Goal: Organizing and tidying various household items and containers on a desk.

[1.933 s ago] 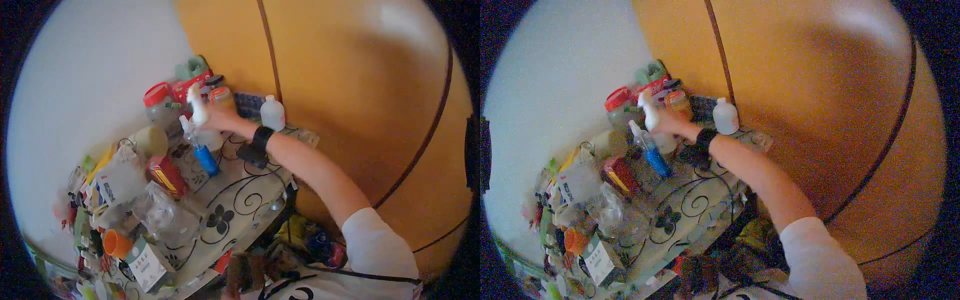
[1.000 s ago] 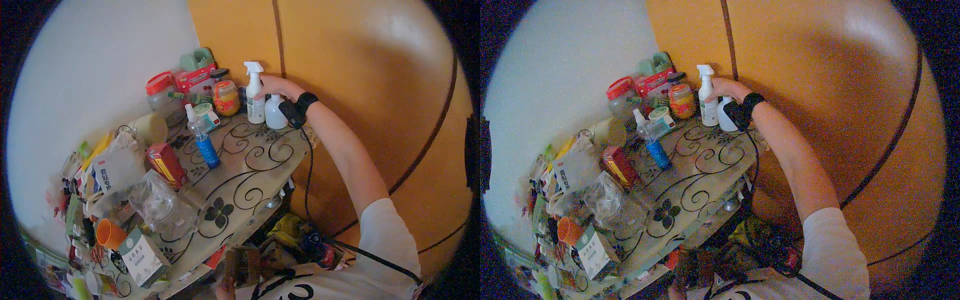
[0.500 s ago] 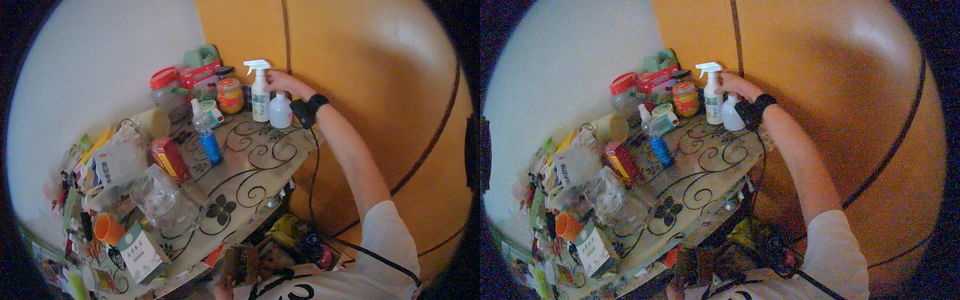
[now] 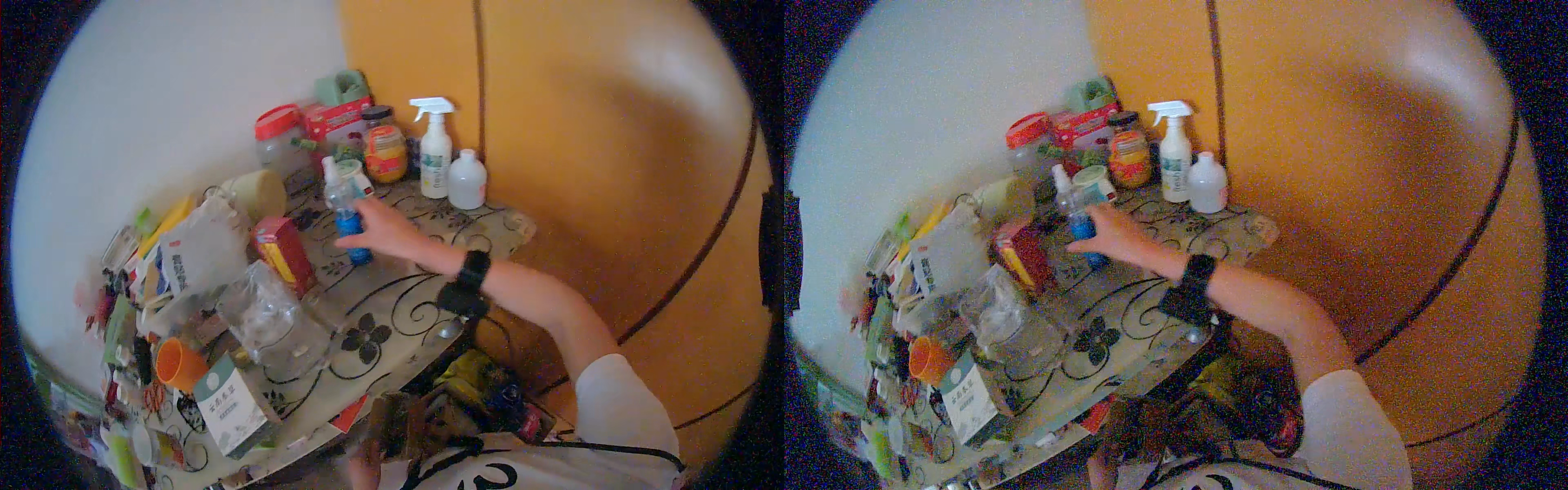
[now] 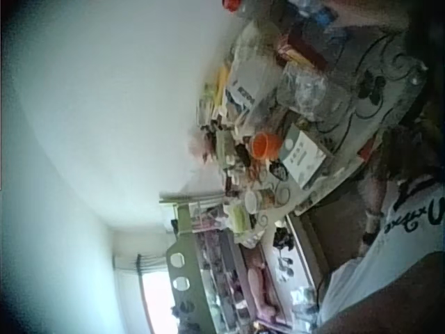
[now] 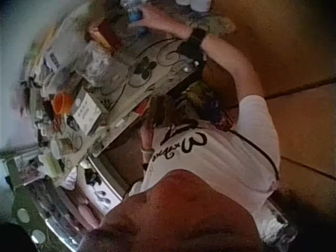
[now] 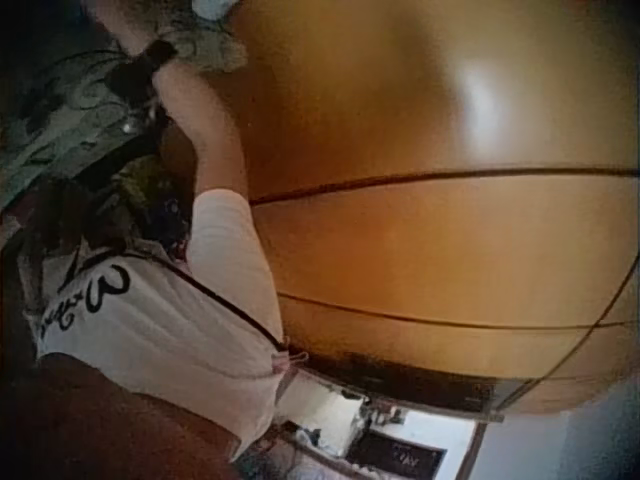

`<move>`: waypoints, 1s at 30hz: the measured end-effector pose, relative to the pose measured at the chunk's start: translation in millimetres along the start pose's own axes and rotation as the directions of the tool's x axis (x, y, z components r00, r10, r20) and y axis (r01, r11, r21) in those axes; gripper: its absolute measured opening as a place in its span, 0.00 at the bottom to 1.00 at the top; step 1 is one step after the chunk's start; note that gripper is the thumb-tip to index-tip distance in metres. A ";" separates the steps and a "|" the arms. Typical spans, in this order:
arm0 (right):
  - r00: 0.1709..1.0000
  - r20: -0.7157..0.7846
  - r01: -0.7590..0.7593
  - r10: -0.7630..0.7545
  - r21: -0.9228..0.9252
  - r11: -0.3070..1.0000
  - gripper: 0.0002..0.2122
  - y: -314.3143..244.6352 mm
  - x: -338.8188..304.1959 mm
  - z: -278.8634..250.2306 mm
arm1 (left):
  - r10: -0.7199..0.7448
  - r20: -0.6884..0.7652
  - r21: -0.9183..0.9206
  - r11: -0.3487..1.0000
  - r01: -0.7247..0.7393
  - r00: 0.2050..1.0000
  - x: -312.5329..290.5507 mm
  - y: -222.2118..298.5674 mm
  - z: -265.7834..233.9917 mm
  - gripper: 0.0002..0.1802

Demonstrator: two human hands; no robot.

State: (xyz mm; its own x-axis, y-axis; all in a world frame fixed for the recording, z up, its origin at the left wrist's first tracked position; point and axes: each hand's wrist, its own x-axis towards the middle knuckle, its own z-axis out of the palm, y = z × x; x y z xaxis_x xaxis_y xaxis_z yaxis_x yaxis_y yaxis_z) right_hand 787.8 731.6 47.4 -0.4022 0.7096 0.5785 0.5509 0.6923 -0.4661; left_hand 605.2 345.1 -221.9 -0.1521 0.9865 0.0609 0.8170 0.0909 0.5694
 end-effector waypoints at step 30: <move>0.866 -0.449 -0.419 0.220 -0.414 0.808 0.24 128.2 -76.1 -152.4 | 0.153 -0.050 0.114 0.983 -0.146 0.987 -3.3 -6.9 15.7 0.16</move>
State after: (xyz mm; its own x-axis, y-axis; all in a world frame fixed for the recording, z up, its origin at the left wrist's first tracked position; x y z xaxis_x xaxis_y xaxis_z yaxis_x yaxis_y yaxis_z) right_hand 1000.4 746.4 45.6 0.1011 0.7076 0.6994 0.9164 0.2074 -0.3424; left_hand 608.8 343.4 -238.9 -0.0534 0.9807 0.1881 0.8883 -0.0394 0.4576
